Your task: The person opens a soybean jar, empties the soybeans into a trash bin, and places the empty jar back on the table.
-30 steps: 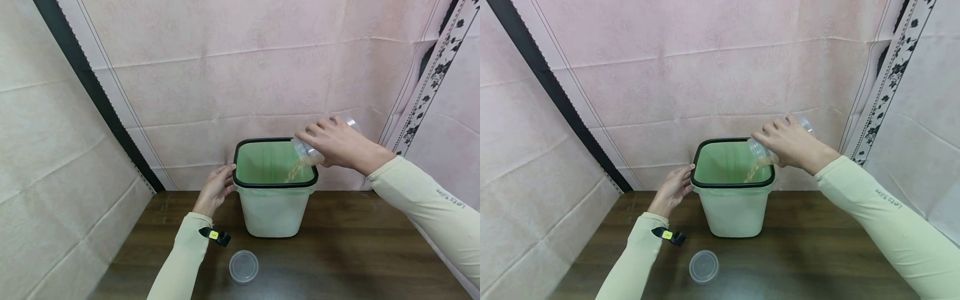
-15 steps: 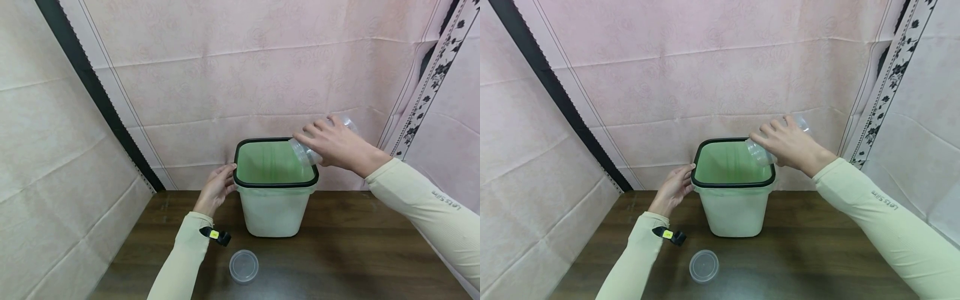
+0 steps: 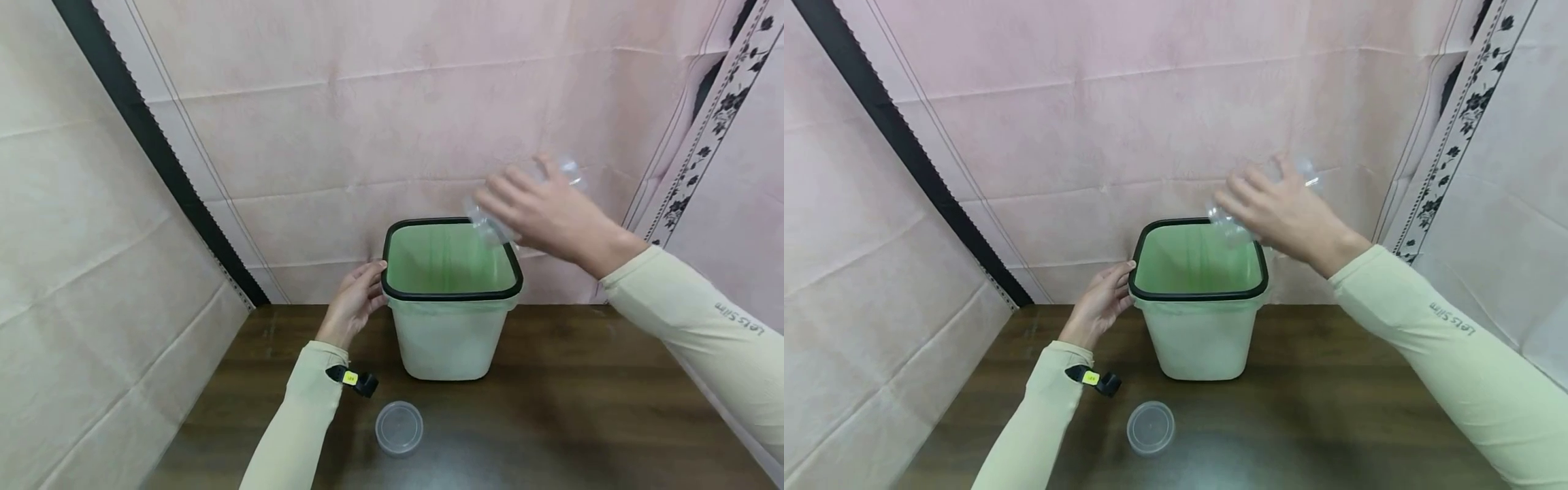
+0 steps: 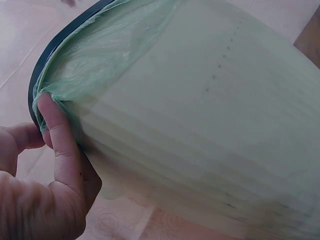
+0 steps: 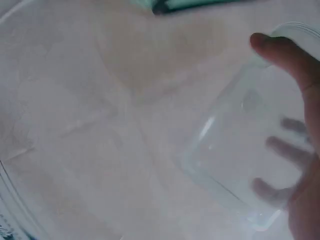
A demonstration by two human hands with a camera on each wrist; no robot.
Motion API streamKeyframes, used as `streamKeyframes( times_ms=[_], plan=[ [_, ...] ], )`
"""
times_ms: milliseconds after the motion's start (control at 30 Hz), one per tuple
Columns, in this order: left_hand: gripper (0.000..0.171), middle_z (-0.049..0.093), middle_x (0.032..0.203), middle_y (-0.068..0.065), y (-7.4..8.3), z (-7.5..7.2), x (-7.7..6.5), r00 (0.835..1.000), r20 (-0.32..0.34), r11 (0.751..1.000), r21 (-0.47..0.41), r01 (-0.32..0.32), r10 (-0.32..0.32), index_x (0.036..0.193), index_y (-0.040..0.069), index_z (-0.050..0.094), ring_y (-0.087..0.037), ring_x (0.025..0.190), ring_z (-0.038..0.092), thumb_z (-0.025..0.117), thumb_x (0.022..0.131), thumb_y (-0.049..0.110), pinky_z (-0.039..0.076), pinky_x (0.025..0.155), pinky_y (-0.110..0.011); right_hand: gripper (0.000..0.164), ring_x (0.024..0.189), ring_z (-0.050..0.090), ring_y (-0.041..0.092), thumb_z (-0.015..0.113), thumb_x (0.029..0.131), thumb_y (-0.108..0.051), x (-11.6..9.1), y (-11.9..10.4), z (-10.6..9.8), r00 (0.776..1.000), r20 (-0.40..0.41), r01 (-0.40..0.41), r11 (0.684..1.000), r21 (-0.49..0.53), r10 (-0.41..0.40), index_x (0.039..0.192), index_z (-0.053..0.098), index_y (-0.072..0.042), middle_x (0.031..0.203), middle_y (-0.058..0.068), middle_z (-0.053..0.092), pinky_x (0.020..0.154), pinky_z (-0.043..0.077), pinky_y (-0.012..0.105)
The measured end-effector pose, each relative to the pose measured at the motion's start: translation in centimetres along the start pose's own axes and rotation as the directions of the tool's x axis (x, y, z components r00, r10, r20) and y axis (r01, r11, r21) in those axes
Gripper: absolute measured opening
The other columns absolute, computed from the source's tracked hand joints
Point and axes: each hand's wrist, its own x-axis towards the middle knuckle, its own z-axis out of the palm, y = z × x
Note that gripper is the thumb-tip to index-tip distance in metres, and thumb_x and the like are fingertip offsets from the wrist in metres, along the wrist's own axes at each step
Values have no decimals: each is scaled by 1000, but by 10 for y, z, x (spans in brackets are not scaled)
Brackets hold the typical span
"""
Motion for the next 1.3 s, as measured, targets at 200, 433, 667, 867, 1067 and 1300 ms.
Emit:
streamKeyframes(
  times_ms=[200, 433, 667, 867, 1067, 1300],
  plan=[
    [27, 65, 94, 0, 1, 1, 2, 1000, 6, 1000, -12, -10, 10, 128, 4, 62, -10, 74, 61, 64, 106, 20, 56, 62, -21, 98, 134, 54, 39, 96, 70, -6, -3, -15, 10, 988, 41, 150, 979, -138, -146, 155, 49, -19, 148, 16, 56, 113, 34, 72],
    [21, 65, 89, 1, 2, 1, 3, 1000, 10, 999, -39, -13, 14, 122, 6, 63, -8, 71, 60, 63, 106, 19, 54, 60, -20, 117, 135, 52, 40, 106, 54, -34, 1, 5, -3, 990, -135, 40, 998, -39, -45, 153, 47, -12, 148, 19, 54, 113, 33, 75],
    [22, 65, 90, 1, 1, 0, 4, 1000, 15, 999, -34, -18, 19, 123, 6, 63, -8, 72, 60, 64, 106, 19, 55, 61, -21, 108, 141, 49, 35, 95, 67, 7, -7, -10, 12, 981, 61, 193, 969, -157, -185, 158, 45, -22, 155, 15, 50, 118, 27, 71],
    [25, 65, 91, 1, 0, -2, 3, 1000, 11, 999, -31, -12, 13, 126, 5, 63, -9, 73, 61, 64, 106, 21, 55, 62, -21, 101, 137, 52, 36, 99, 69, -19, -16, -10, 20, 993, -19, 110, 990, -90, -112, 156, 48, -19, 151, 15, 54, 117, 30, 71],
    [29, 65, 92, 1, 2, -3, 2, 1000, 10, 999, -49, -20, 20, 130, 5, 61, -8, 73, 62, 63, 106, 21, 55, 62, -21, 106, 133, 50, 42, 101, 63, -36, -31, -15, 16, 986, -154, -43, 987, 153, 67, 153, 49, -15, 146, 18, 55, 107, 37, 75],
    [21, 65, 90, 2, -2, 0, 3, 1000, 18, 997, -70, -20, 21, 123, 6, 63, -8, 72, 61, 64, 106, 20, 55, 62, -20, 96, 125, 48, 54, 51, 91, -83, -91, -60, 22, 839, -225, -353, 810, 469, 496, 155, 47, -12, 139, 32, 53, 105, 35, 76]
  ],
)
